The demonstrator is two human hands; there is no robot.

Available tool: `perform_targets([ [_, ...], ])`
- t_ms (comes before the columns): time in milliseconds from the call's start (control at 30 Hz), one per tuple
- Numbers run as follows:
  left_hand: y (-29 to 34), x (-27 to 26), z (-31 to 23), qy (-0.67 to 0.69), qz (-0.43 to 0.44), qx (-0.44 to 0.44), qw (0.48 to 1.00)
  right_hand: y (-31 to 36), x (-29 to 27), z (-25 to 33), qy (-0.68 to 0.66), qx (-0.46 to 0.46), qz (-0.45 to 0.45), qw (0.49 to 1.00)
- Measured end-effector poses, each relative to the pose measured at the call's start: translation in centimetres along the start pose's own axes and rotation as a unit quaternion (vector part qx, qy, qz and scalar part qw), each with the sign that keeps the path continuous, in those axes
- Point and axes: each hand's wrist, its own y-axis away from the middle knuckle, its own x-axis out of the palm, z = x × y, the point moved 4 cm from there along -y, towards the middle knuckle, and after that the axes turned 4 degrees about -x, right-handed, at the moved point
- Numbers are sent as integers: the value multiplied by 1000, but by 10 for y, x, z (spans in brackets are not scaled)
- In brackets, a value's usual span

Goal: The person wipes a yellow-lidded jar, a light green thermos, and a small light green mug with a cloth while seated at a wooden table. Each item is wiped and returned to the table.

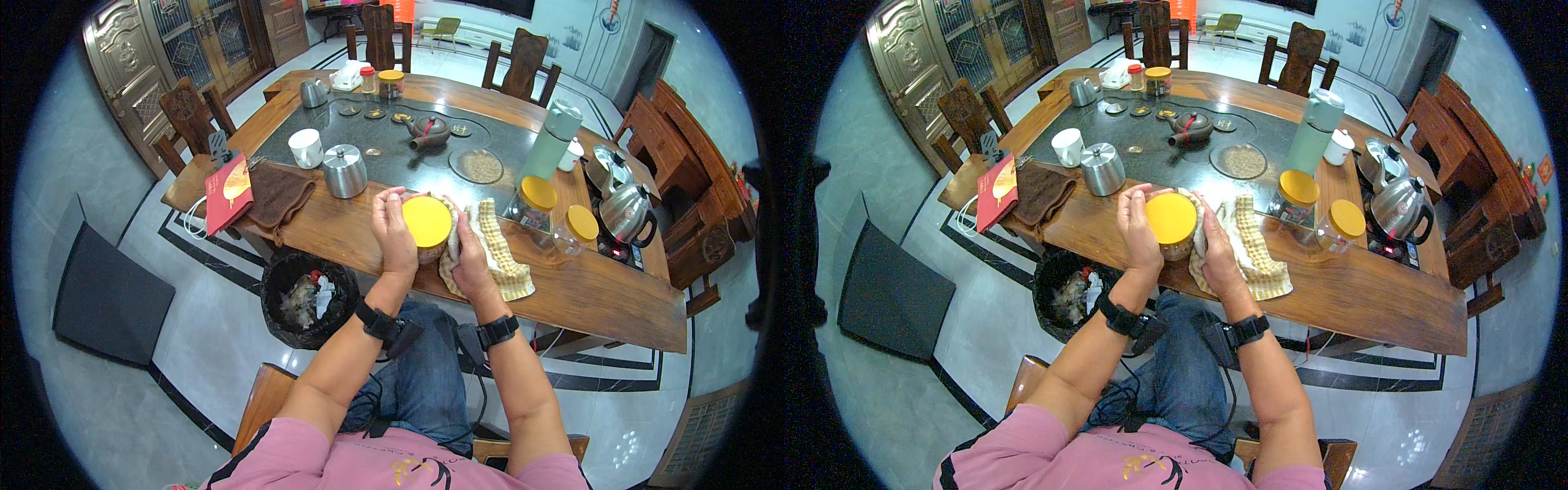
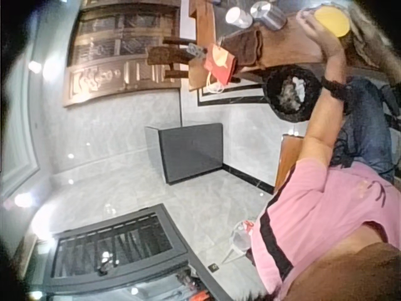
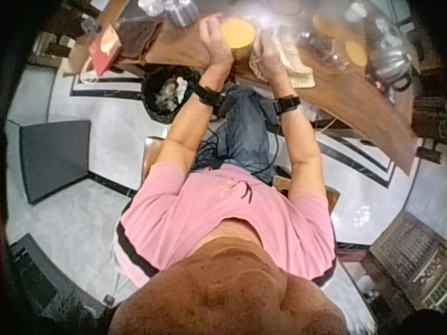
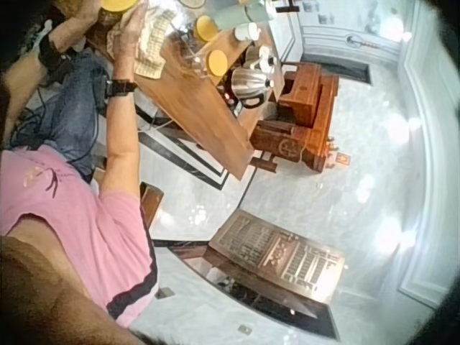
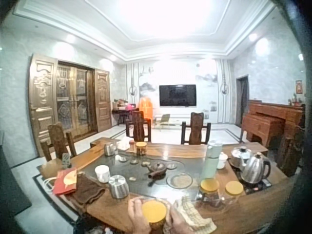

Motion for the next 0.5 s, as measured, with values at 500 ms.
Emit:
perform_targets([
  [500,-12,1,2,-24,35,-70,997,1,-1,6,53,-17,11,998],
])
